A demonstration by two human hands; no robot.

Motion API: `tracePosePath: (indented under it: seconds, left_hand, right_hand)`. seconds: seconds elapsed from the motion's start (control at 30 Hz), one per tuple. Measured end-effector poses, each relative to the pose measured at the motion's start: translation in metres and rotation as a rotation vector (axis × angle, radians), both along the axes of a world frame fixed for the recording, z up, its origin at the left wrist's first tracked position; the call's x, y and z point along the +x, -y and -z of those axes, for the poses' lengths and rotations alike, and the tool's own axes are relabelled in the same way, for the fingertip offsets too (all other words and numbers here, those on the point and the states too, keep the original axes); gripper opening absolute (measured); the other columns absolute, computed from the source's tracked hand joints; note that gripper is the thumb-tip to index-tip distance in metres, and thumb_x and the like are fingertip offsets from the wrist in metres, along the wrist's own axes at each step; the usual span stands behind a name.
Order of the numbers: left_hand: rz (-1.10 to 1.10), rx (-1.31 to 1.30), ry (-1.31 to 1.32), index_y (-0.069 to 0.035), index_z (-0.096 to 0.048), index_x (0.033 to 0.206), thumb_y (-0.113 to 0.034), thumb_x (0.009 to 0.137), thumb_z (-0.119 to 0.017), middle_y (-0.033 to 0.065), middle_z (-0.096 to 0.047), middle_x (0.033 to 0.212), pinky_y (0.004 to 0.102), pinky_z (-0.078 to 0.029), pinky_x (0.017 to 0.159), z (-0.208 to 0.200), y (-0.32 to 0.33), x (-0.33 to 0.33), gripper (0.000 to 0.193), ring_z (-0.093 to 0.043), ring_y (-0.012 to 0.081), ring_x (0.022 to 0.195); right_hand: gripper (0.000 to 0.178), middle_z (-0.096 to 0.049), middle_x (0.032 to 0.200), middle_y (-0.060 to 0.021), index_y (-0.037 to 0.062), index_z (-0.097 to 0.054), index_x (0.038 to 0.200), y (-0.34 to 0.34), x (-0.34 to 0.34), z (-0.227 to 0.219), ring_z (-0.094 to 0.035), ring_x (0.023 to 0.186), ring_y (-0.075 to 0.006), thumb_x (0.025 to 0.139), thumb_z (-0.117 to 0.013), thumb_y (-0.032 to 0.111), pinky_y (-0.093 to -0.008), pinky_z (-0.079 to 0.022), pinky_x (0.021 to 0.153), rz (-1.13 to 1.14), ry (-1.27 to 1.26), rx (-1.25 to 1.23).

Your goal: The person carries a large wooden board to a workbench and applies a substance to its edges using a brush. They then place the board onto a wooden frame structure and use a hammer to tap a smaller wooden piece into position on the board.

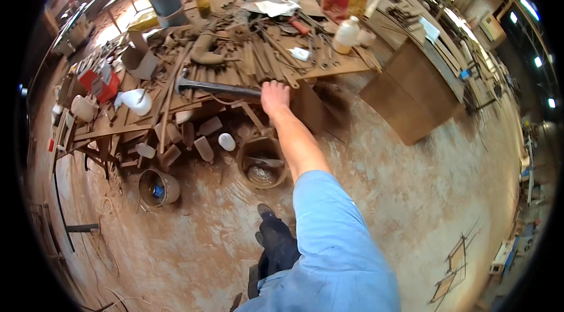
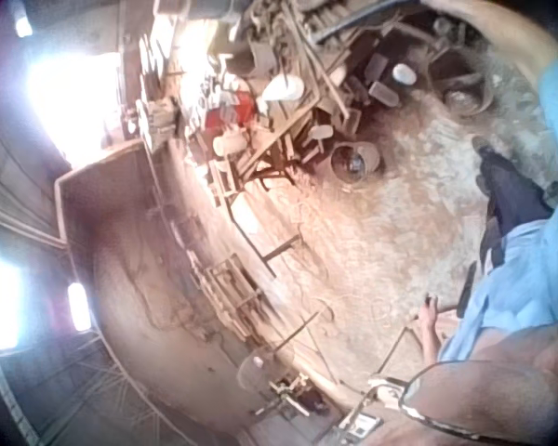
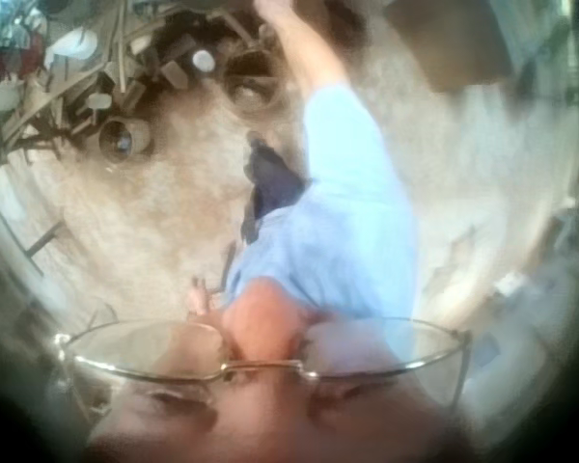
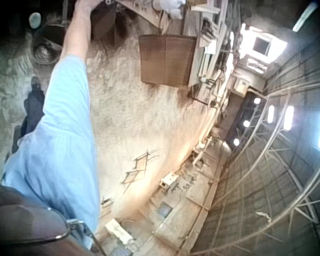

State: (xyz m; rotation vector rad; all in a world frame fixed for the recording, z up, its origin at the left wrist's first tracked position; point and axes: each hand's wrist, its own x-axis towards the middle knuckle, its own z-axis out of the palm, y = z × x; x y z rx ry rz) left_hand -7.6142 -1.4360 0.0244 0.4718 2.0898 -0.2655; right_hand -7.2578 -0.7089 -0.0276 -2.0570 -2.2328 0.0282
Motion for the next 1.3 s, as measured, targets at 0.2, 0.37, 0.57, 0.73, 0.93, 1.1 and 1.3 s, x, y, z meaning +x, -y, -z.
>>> tracePosePath:
  seconds: [0.2, 0.37, 0.57, 0.73, 0.93, 1.1, 1.3]
  left_hand:
    - [0.090, 0.044, 0.083, -0.003, -0.044, 0.139, -0.044, 0.090, -0.059, 0.0229, -0.043, 0.142, 0.0435, -0.037, 0.108, 0.074, 0.042, 0.024, 0.065, -0.042, 0.0347, 0.131]
    - [-0.083, 0.343, 0.140, -0.009, -0.035, 0.145, -0.053, 0.086, -0.060, 0.0168, -0.036, 0.149, 0.0418, -0.039, 0.100, 0.165, -0.153, 0.031, 0.078, -0.040, 0.0298, 0.133]
    - [-0.929, 1.117, 0.918, -0.011, -0.026, 0.148, -0.063, 0.091, -0.048, 0.0159, -0.034, 0.149, 0.0461, -0.046, 0.093, 0.146, -0.594, 0.186, 0.080, -0.044, 0.0324, 0.129]
    - [-1.017, 1.239, 0.533, -0.008, -0.052, 0.092, -0.025, 0.089, -0.065, 0.0058, -0.054, 0.071, 0.0341, -0.048, 0.046, 0.141, -0.697, 0.225, 0.021, -0.056, 0.0196, 0.054]
    - [-1.103, 1.214, 0.574, -0.009, -0.052, 0.082, -0.016, 0.089, -0.060, 0.0034, -0.052, 0.062, 0.0315, -0.044, 0.042, 0.078, -0.721, 0.212, 0.013, -0.050, 0.0164, 0.047]
    - [-1.213, 1.272, 0.682, -0.011, -0.051, 0.089, -0.020, 0.090, -0.059, 0.0057, -0.053, 0.058, 0.0348, -0.046, 0.043, 0.046, -0.794, 0.180, 0.012, -0.054, 0.0208, 0.049]
    - [-1.389, 1.341, 0.615, -0.006, -0.050, 0.099, -0.016, 0.088, -0.062, 0.0105, -0.058, 0.081, 0.0411, -0.055, 0.055, 0.056, -0.839, 0.190, 0.019, -0.060, 0.0252, 0.060]
  right_hand:
    - [0.060, -0.050, 0.125, -0.0205, 0.0042, -0.045, 0.128, 0.028, 0.016, 0.003, -0.050, 0.118, -0.0373, 0.078, -0.073, 0.022, -0.0515, -0.043, 0.095, -0.201, 0.043, -0.128]
    - [0.057, -0.062, 0.107, -0.0288, -0.0062, -0.046, 0.127, 0.006, 0.034, 0.036, -0.061, 0.106, -0.0380, 0.084, -0.066, 0.026, -0.0465, -0.053, 0.080, 0.360, -1.149, -0.855]
    - [0.073, -0.038, 0.140, -0.0219, 0.0024, -0.018, 0.149, 0.042, 0.029, 0.055, -0.053, 0.115, -0.0320, 0.097, -0.056, 0.036, -0.0410, -0.051, 0.087, 0.179, -2.042, -1.007]
    - [0.058, -0.048, 0.136, -0.0194, -0.0032, -0.028, 0.144, 0.102, 0.150, 0.048, -0.058, 0.114, -0.0268, 0.097, -0.053, 0.019, -0.0346, -0.052, 0.089, -0.136, -1.635, -0.951]
    - [0.036, -0.064, 0.104, -0.0096, 0.0035, -0.054, 0.123, 0.228, 0.451, 0.133, -0.062, 0.090, -0.0187, 0.096, -0.054, 0.027, -0.0322, -0.052, 0.070, 0.676, -1.229, -0.863]
    - [0.028, -0.063, 0.090, -0.0126, 0.0000, -0.056, 0.102, 0.336, 0.606, 0.129, -0.062, 0.070, -0.0226, 0.097, -0.050, 0.026, -0.0381, -0.053, 0.057, 1.037, -0.977, -0.863]
    - [0.026, -0.062, 0.085, -0.0125, 0.0002, -0.055, 0.097, 0.306, 0.664, 0.097, -0.062, 0.067, -0.0226, 0.097, -0.049, 0.026, -0.0382, -0.053, 0.056, 1.199, -1.016, -0.758]
